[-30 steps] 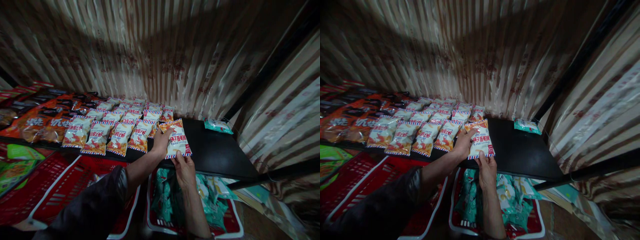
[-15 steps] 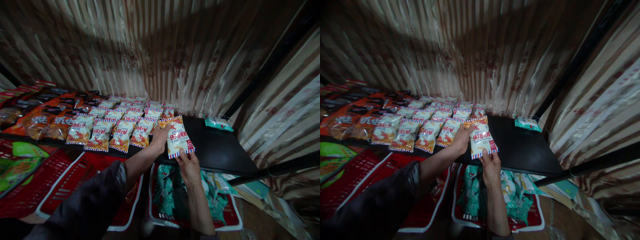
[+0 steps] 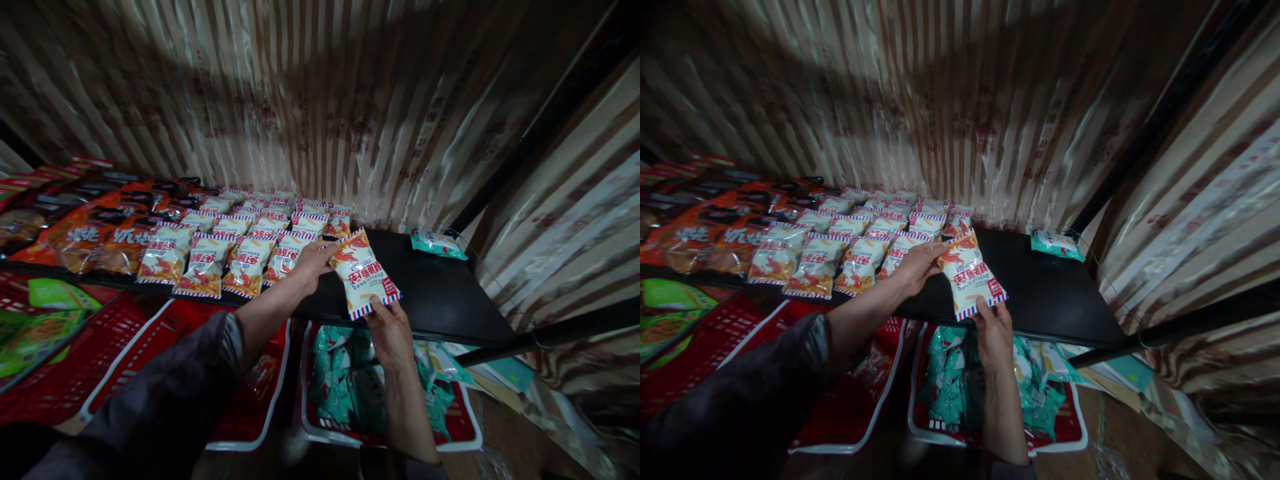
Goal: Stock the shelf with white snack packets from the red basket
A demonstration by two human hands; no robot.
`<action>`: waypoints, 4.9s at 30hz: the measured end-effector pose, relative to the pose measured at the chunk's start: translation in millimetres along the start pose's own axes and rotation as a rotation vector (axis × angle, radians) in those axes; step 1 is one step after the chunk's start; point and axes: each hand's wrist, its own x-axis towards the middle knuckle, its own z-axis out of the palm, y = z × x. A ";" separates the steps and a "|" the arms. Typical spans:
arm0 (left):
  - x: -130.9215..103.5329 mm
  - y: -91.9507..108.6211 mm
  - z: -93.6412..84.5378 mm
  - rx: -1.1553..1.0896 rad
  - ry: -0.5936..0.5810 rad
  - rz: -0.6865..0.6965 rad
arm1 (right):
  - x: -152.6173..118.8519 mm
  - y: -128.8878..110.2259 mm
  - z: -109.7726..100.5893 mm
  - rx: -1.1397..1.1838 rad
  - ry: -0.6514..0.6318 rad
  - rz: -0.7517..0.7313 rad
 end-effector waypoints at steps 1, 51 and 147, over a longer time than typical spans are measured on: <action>0.1 1.1 -1.5 0.021 -0.020 -0.008 | -0.3 -1.5 -1.1 -0.001 0.000 0.007; -75.7 -45.6 -23.5 -0.091 -0.062 -0.229 | 6.9 -15.7 -13.7 -0.053 0.120 -0.136; -32.0 -29.3 23.3 -0.313 -0.030 0.085 | -2.2 0.9 7.7 -0.172 0.167 -0.186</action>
